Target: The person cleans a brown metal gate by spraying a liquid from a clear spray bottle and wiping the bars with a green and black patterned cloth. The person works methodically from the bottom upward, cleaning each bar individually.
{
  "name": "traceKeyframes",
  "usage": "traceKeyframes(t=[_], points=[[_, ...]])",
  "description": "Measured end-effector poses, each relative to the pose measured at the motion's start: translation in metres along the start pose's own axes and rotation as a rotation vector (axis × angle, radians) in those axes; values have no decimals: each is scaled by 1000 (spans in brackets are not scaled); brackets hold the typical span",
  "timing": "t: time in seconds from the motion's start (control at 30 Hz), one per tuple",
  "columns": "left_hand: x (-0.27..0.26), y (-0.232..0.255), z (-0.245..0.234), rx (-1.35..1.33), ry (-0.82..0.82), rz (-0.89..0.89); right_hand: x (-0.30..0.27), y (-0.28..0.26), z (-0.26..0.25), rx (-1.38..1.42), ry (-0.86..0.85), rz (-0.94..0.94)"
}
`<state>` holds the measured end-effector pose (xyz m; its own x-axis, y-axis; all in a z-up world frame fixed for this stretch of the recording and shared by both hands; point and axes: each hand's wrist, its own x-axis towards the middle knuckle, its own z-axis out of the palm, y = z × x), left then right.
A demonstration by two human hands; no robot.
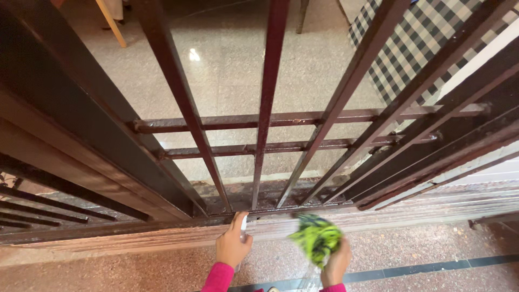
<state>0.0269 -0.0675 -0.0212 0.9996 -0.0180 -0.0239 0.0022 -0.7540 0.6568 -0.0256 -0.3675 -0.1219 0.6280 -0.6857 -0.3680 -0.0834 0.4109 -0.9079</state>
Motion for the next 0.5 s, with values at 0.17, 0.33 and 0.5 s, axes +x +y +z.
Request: traceKeyframes(t=[0.17,0.33,0.5], points=[[0,3,1,19,-25,-49,5,-31,17,-883,-95,-888],[0,0,2,37,-21,-36,42,-43,65,-1500,-528,-956],[0,3,2,29,-12,-45,103,-45,85,-1777,-637,-907]])
